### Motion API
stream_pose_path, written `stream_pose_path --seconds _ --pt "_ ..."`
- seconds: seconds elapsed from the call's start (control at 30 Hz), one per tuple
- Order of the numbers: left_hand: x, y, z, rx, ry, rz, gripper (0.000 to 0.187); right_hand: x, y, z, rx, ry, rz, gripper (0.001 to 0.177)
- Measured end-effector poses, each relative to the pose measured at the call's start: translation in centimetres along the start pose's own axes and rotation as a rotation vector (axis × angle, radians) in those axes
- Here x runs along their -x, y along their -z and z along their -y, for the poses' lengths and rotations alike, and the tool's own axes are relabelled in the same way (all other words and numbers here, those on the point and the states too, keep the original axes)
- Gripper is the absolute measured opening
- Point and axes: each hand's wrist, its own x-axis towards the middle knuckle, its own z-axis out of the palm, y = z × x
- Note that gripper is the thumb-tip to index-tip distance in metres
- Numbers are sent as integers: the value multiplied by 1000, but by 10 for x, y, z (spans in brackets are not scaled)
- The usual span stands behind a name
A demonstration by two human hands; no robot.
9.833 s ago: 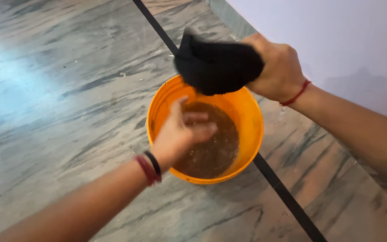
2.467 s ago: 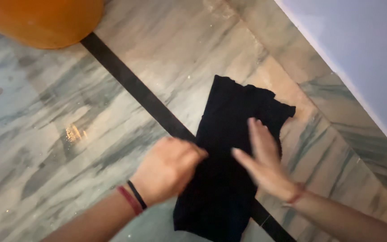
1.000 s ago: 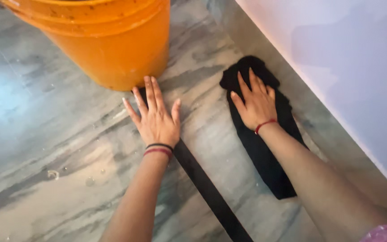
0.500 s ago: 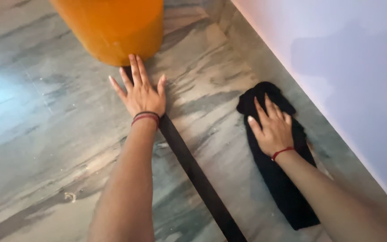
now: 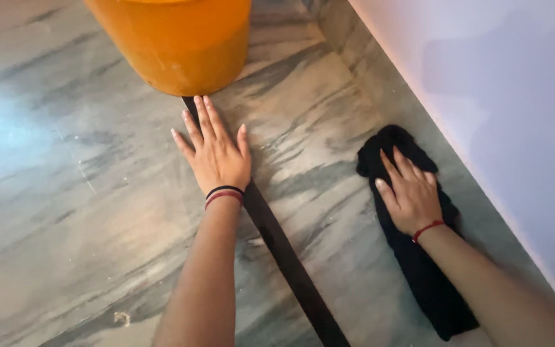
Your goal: The person wipes a marble floor with a black cloth. They dip the cloth into an orange bucket of water, wring it out, and continue wiping the floor surface.
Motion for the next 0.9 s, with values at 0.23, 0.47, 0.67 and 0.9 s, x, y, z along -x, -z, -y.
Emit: stream_pose_path --seconds 0.23,0.47,0.67,0.9 --pt "-16 1 -11 -30 27 69 81 -34 -9 8 58 22 19 63" --pt "-18 -1 -12 -26 32 72 80 -178 -45 37 27 46 -8 64" --pt "-17 0 -6 47 24 8 77 -281 -72 53 49 82 -21 65" --pt "51 51 44 146 68 -66 64 -291 -76 48 -9 125 -19 65"
